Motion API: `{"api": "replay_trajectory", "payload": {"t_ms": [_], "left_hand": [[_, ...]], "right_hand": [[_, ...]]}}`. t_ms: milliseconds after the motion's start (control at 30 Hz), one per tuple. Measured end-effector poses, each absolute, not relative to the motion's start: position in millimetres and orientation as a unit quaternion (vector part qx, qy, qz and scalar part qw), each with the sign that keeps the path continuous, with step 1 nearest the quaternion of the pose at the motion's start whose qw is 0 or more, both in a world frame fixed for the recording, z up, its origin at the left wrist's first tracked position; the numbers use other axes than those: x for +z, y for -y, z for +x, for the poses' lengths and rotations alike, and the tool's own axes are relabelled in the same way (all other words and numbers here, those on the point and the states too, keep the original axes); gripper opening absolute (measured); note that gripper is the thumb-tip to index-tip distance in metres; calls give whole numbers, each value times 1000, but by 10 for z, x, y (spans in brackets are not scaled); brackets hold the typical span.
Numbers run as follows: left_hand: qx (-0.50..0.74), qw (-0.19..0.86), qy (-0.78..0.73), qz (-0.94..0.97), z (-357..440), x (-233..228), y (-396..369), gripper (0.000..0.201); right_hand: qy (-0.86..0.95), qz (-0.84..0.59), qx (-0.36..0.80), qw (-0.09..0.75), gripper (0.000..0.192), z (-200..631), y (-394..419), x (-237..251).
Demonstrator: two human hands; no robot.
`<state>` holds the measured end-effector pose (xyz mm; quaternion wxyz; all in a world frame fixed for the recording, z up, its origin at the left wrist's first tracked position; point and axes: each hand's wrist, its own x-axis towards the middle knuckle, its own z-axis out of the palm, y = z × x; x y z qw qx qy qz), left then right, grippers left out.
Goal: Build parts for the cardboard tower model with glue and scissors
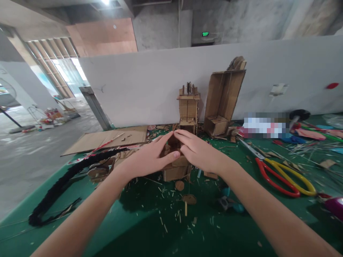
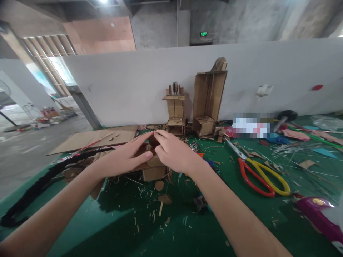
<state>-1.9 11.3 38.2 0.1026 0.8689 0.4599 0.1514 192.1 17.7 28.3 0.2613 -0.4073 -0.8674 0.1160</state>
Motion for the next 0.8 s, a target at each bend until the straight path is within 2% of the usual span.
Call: {"api": "replay_trajectory", "payload": {"t_ms": [300, 800], "left_hand": [[161, 130, -462, 862, -60, 353, -121, 76], [178, 152, -456, 859, -53, 331, -119, 74]], "right_hand": [[862, -429, 112, 246, 53, 1908, -142, 327], [862, -429, 109, 249, 52, 1903, -149, 317]]}}
